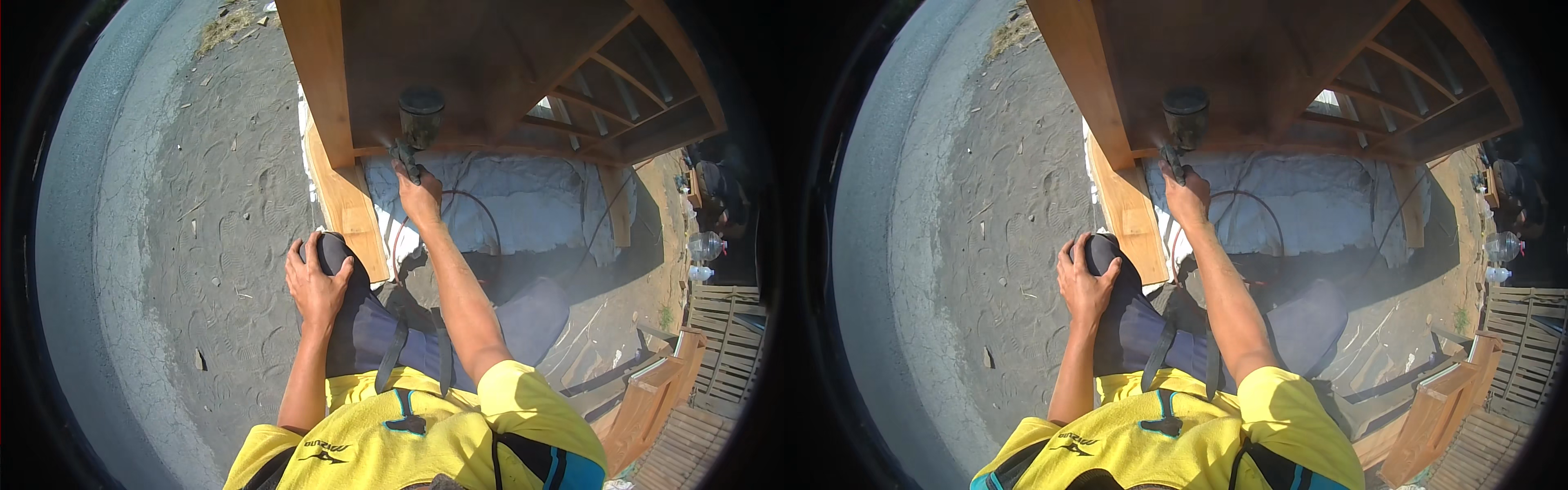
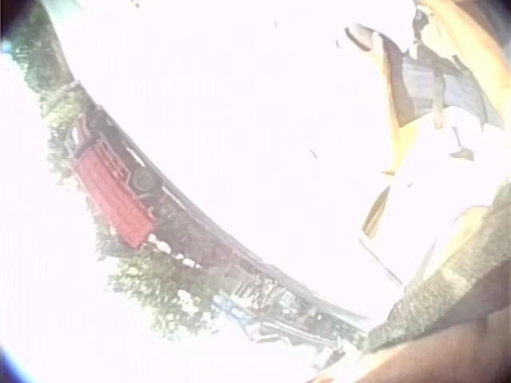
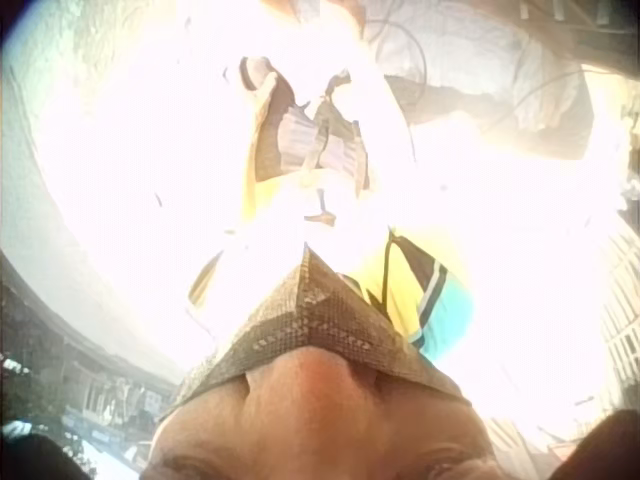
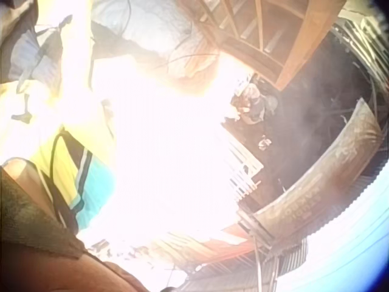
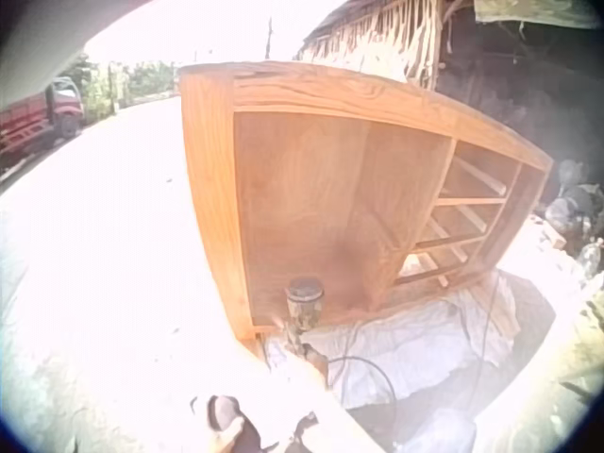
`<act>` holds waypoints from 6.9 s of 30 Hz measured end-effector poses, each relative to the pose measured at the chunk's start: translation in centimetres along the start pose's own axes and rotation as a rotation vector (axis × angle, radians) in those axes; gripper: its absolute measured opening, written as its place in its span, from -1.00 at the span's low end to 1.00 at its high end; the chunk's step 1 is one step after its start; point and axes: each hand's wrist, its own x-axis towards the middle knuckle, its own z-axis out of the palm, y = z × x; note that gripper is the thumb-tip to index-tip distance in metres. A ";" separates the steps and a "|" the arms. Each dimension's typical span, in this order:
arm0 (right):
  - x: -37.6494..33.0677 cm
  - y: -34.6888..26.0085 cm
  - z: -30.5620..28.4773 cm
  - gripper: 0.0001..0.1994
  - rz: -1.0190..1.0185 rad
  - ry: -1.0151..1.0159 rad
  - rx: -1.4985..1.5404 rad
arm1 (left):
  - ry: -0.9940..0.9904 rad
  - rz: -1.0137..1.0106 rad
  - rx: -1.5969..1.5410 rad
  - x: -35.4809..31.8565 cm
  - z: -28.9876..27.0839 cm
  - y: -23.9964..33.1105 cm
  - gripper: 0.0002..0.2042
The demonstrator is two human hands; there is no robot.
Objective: The person spray paints a wooden cabinet using a spray gun, coating its exterior surfaces, inner compartments, and shelves.
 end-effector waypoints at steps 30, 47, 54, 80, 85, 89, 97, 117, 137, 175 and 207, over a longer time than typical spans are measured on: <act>9.0 6.7 -8.9 -0.47 0.048 0.343 -0.545 | -0.098 0.008 -0.075 0.9 0.2 0.5 -0.25; 1.4 -0.8 -0.8 -0.48 0.198 -0.184 0.121 | -0.129 0.008 -0.110 1.6 1.0 0.7 -0.24; -0.3 4.4 -4.6 -0.46 0.080 0.175 -0.236 | -0.128 0.015 -0.127 1.7 0.6 0.4 -0.25; -1.0 4.2 -4.6 -0.54 0.162 0.034 0.099 | -0.142 0.104 -0.085 2.5 2.1 2.2 -0.24; -1.4 2.0 -4.3 -0.53 0.181 -0.130 0.213 | -0.117 0.080 -0.033 2.1 2.4 3.0 -0.23; -0.7 -0.4 -6.4 -0.59 0.147 -0.126 0.312 | -0.113 0.042 -0.016 1.6 2.4 3.7 -0.25; 3.3 -11.7 -14.9 -0.70 -0.381 -0.116 0.466 | -0.169 -0.003 0.110 -0.2 -0.3 7.3 -0.23; 4.8 -14.2 -13.9 -0.58 0.197 -0.172 0.237 | -1.090 0.044 0.480 -14.5 -16.9 9.5 -0.30; 2.1 -22.8 -20.3 -0.52 -0.027 -0.172 0.470 | -1.129 -0.183 0.529 -24.5 -19.3 10.4 -0.36; 4.8 -23.3 -22.3 -0.45 0.415 0.747 -0.208 | -1.315 -0.021 0.558 -0.6 -31.3 -10.6 0.07; 5.4 -5.2 -7.1 -0.61 0.095 0.979 -0.178 | -1.292 1.421 0.521 12.8 8.3 0.0 -0.29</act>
